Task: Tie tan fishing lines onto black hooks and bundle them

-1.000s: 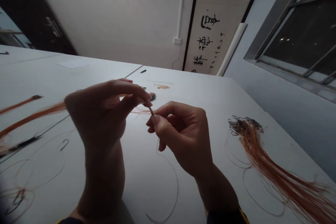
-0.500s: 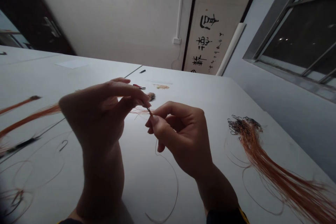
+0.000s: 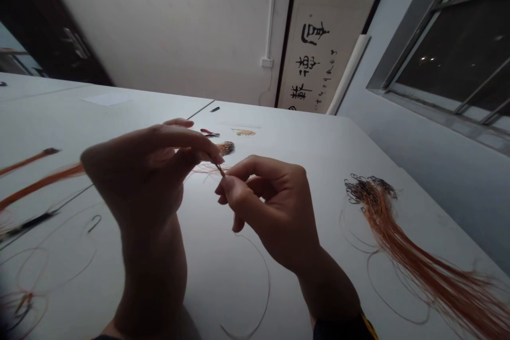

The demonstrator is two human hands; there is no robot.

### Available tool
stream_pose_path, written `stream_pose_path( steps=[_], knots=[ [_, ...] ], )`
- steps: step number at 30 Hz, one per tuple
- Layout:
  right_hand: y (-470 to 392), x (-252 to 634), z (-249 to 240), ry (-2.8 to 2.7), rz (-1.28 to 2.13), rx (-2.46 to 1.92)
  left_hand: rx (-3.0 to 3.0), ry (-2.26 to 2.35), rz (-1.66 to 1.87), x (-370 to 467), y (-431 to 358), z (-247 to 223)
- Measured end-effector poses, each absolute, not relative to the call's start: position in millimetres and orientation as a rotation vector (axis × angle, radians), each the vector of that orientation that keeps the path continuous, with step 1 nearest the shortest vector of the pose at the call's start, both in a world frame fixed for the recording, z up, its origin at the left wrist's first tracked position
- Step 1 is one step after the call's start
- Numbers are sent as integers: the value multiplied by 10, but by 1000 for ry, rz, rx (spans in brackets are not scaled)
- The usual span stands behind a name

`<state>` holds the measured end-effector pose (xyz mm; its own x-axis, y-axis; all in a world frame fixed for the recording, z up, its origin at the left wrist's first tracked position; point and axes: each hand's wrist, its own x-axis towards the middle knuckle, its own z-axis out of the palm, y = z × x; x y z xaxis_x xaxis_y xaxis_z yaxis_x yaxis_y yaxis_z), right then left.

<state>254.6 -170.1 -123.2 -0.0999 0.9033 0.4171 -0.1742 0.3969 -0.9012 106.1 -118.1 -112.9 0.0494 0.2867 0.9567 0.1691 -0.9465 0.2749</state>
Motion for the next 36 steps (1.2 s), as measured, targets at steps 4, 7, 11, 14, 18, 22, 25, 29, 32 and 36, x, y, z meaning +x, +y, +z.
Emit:
stream_pose_path(
  steps=[4,7,11,14,18,22,25,29,32,36],
  knots=[
    [-1688,2554,-1239,-1373,1044,-708,2262,512,2045,1055,-1188,-1118],
    [-1682,2554,-1246,-1363,1042,-701,2222,537,1987,1063,-1210,-1116],
    [-1686,2550,-1244,-1357,1047,-718,2174,567,1979,1064,-1229,-1121],
    [-1687,2548,-1237,-1349,1049,-714,2178,605,1977,1057,-1234,-1119],
    [-1688,2548,-1232,-1332,1059,-712,2187,584,1960,1054,-1228,-1118],
    [-1691,2552,-1238,-1333,1049,-700,2169,593,1969,1057,-1226,-1128],
    [-1689,2554,-1248,-1329,1040,-706,2151,606,1960,1060,-1230,-1131],
    [-1678,2555,-1258,-1337,1032,-716,2149,558,1961,1066,-1224,-1126],
    [-1672,2552,-1257,-1335,1039,-718,2172,543,1986,1064,-1215,-1121],
    [-1674,2545,-1257,-1338,1033,-722,2190,544,2007,1060,-1210,-1119]
  ],
)
